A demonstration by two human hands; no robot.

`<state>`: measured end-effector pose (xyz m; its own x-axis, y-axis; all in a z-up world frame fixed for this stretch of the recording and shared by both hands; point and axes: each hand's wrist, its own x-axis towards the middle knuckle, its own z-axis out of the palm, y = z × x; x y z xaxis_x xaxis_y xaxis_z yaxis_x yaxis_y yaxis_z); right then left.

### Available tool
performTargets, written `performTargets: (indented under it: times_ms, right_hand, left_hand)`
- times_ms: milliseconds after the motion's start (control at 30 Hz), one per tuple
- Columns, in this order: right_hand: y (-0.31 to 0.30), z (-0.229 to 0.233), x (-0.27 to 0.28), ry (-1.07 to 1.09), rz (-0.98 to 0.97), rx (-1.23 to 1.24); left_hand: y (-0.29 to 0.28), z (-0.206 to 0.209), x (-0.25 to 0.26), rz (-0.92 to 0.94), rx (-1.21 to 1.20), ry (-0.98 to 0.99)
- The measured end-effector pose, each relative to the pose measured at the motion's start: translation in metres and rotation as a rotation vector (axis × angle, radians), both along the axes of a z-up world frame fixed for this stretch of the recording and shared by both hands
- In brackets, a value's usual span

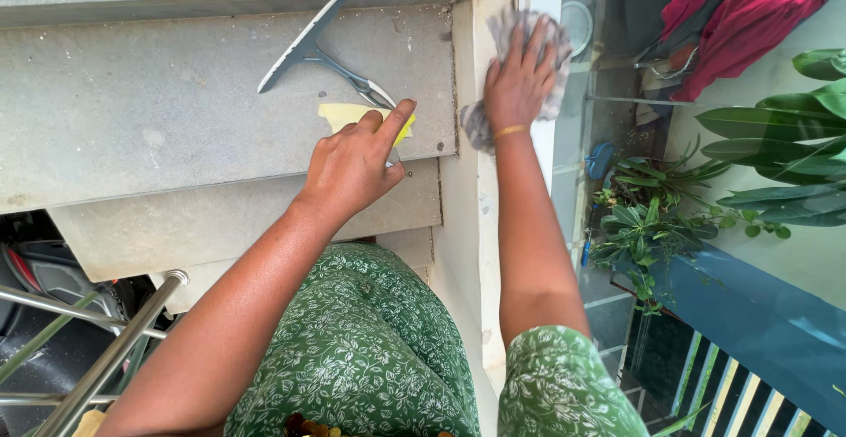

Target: The person cleans a window and its frame using a cloth and a spray bottle. The person sprays the frame and glass, wipes the edges and surfaces with the cloth, and wipes the inner track of the window frame.

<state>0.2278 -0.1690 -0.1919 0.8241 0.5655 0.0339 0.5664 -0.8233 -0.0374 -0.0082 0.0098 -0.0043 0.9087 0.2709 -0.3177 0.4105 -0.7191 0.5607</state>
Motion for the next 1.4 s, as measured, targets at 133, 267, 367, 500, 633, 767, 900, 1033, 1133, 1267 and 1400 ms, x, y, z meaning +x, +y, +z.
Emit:
performTargets:
  times_ms: [133, 267, 367, 500, 633, 767, 900, 1033, 1133, 1267, 1400]
  right_hand:
    - [0.017, -0.014, 0.039, 0.013, -0.007, 0.012]
    - [0.030, -0.029, 0.060, -0.073, 0.002, -0.054]
    - [0.036, -0.025, 0.051, -0.117, -0.030, -0.032]
    - [0.019, -0.007, 0.012, 0.060, -0.114, -0.219]
    - [0.018, -0.010, 0.011, 0.009, -0.075, -0.198]
    - [0.037, -0.017, 0.038, -0.127, 0.041, -0.151]
    - [0.021, -0.012, 0.027, -0.014, 0.027, -0.130]
    - [-0.019, 0.000, -0.028, 0.056, -0.066, -0.050]
    - [-0.076, 0.014, -0.112, 0.087, -0.188, -0.070]
    - [-0.125, 0.032, -0.182, 0.135, -0.309, -0.172]
    - [-0.112, 0.030, -0.169, 0.162, -0.326, -0.181]
  left_hand:
    - [-0.001, -0.002, -0.001, -0.003, -0.004, 0.000]
    - [-0.003, -0.002, 0.000, -0.006, -0.006, 0.007]
    - [-0.005, -0.003, 0.004, -0.008, -0.005, 0.002]
    - [-0.005, 0.001, 0.006, -0.013, 0.001, 0.006]
    - [0.003, 0.005, 0.005, -0.011, 0.004, 0.008]
    - [0.008, 0.008, 0.006, -0.037, 0.071, -0.016]
    - [0.002, 0.012, 0.008, -0.050, 0.091, -0.084]
    - [-0.009, 0.016, 0.017, -0.101, 0.119, -0.131]
    - [-0.014, 0.020, 0.016, -0.130, 0.084, -0.143]
    - [-0.017, 0.023, 0.013, -0.159, 0.088, -0.097]
    - [-0.019, 0.022, 0.009, -0.167, 0.087, -0.078]
